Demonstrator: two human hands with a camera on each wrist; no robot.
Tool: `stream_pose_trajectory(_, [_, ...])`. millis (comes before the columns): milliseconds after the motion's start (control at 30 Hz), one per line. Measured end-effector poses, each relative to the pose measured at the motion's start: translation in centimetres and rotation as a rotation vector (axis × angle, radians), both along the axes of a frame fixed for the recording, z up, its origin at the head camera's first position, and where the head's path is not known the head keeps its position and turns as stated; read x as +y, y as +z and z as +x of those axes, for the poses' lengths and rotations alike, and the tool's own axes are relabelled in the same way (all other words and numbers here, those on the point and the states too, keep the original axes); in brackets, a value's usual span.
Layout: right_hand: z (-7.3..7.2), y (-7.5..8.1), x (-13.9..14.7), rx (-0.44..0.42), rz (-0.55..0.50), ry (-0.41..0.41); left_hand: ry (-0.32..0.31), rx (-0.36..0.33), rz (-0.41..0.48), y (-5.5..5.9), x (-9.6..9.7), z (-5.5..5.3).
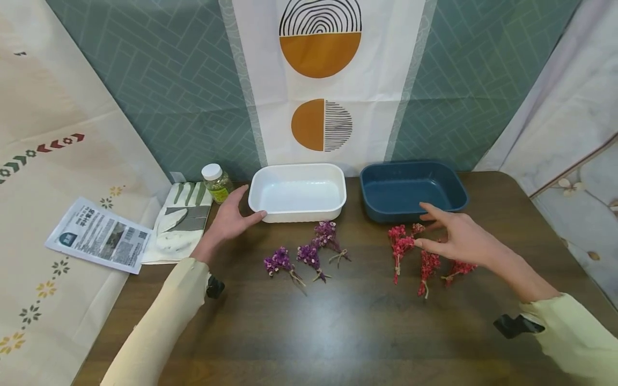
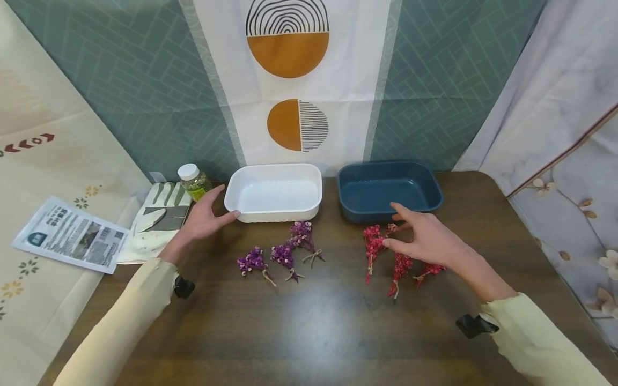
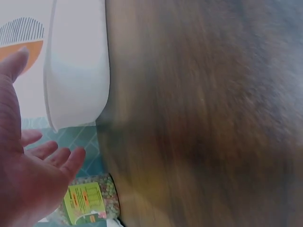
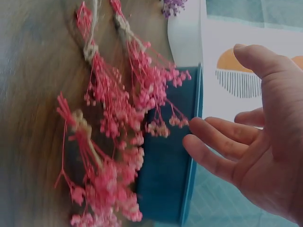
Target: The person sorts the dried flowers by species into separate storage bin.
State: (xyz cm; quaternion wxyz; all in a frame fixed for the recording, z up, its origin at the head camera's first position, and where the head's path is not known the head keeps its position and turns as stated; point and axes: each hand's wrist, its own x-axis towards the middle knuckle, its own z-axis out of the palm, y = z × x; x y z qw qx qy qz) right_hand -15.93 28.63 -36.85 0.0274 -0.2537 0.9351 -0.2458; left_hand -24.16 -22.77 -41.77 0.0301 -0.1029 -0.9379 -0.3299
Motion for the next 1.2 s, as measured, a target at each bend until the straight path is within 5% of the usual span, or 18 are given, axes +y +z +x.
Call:
stream_pose_trajectory(433, [0.4,-0.2,-3.3,0.114,-0.016,0.075,-0.033,0.050,-0.023,-0.7,0.8,-1.4])
stream_pose_trajectory(767, [1.0,-0.1,-5.7,0.084,-0.057,0.100,-0.013,-0.011,-0.042,-0.8,0.9,-1.5])
stream_pose_trajectory(1200, [1.1,-0.7,-9.3,0.009,-0.171,0.148,0.003,0.022,-0.020,-1.3,1.0,-1.4])
